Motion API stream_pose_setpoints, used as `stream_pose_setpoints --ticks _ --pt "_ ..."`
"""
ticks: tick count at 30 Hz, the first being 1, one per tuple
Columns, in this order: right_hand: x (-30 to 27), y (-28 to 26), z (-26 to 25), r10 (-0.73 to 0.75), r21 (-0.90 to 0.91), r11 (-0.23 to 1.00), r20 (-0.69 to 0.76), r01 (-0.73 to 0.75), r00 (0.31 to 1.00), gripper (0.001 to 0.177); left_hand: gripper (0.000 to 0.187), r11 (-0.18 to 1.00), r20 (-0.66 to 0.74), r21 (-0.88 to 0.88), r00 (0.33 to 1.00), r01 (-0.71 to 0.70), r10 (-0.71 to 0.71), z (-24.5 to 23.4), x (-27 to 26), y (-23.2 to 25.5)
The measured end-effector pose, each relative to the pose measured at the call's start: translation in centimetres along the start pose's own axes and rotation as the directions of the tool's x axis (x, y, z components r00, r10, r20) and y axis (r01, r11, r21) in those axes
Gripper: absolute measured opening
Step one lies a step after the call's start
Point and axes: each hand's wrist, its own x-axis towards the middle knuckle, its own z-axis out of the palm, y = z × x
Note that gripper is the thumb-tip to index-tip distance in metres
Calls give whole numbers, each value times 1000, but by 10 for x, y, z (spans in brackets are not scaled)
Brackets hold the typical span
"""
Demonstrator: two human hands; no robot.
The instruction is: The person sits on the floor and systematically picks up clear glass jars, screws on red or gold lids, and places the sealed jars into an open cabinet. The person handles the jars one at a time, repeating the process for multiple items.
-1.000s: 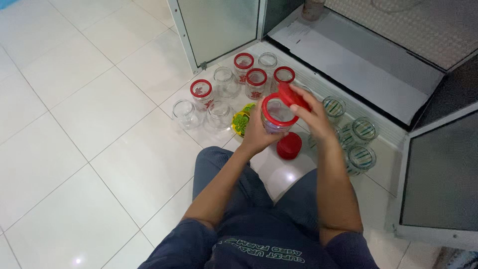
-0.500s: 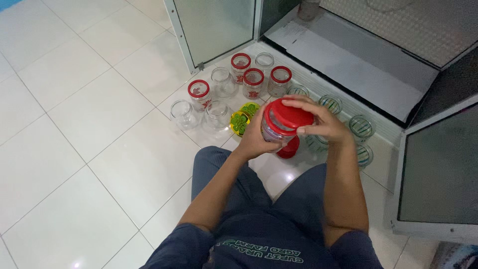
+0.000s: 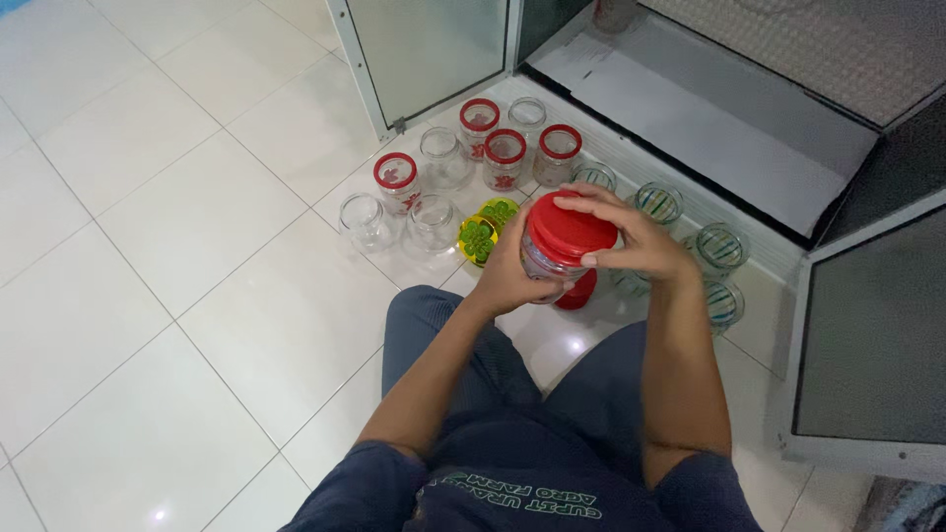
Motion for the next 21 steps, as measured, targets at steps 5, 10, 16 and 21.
stream_pose_setpoints --ticks 5,10,16,21 --pt "7 4 5 92 -130 987 -55 -98 994 88 129 995 44 -68 997 69 -66 -1 3 -1" --pt "5 5 2 10 -76 997 9 -9 1000 84 127 996 16 -63 998 56 -56 -4 3 1" --pt "11 7 -8 -44 -183 982 13 45 999 90 128 989 38 -124 996 80 -76 -5 3 1" --pt "19 -4 -22 -116 -200 968 186 153 976 88 130 997 29 -60 999 47 -45 -3 4 -4"
